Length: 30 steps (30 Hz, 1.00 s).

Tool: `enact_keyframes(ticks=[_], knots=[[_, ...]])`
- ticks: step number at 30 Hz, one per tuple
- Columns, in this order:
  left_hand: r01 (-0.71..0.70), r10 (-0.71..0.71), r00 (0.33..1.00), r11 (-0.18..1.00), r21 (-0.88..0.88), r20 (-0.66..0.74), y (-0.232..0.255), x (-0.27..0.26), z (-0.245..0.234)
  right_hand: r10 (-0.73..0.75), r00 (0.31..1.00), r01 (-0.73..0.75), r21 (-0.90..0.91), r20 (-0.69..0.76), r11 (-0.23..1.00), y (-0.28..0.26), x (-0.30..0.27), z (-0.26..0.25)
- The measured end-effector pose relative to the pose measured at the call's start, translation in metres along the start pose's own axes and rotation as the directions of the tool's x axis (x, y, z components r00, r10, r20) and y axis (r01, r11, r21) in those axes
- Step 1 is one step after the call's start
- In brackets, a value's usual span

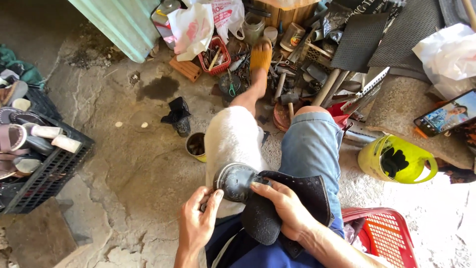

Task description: The person sits on the floor and sews a black boot using a needle and thread. They repeatedly push the needle through the sole and pull the thread to stitch the shoe, which rests on a white towel on their lap.

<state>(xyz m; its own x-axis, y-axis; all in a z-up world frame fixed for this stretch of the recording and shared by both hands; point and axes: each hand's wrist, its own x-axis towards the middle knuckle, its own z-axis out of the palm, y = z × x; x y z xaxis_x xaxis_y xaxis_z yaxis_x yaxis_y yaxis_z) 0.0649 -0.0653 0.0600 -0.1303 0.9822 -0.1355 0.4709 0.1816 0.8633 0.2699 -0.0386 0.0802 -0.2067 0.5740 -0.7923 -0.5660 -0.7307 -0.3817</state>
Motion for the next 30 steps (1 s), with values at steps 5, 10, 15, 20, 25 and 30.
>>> enact_keyframes(ticks=[5, 10, 15, 20, 25, 30], knots=[[-0.042, 0.044, 0.990, 0.999, -0.017, 0.137, 0.003, 0.044, 0.024, -0.019, 0.990, 0.016, -0.022, -0.140, 1.000, -0.015, 0.028, -0.013], [0.032, -0.074, 0.950, 0.990, 0.139, 0.303, -0.002, 0.107, 0.057, 0.025, 0.967, -0.009, 0.063, -0.253, 0.998, -0.040, 0.067, -0.024], [0.122, -0.122, 0.937, 0.992, 0.020, 0.329, -0.034, 0.161, 0.094, 0.068, 0.945, 0.005, 0.222, -0.321, 0.975, -0.057, 0.114, -0.028], [0.149, -0.166, 0.911, 0.986, 0.074, 0.378, -0.013, 0.183, 0.086, 0.200, 0.922, -0.083, 0.333, -0.333, 0.939, -0.077, 0.137, -0.031], [0.004, -0.140, 0.913, 0.942, 0.336, 0.382, -0.005, 0.191, 0.060, 0.386, 0.874, -0.253, 0.403, -0.295, 0.880, -0.079, 0.157, -0.060], [-0.287, 0.161, 0.862, 0.937, 0.201, 0.480, -0.007, 0.177, 0.044, 0.369, 0.869, -0.210, 0.429, -0.329, 0.878, -0.075, 0.159, -0.060]])
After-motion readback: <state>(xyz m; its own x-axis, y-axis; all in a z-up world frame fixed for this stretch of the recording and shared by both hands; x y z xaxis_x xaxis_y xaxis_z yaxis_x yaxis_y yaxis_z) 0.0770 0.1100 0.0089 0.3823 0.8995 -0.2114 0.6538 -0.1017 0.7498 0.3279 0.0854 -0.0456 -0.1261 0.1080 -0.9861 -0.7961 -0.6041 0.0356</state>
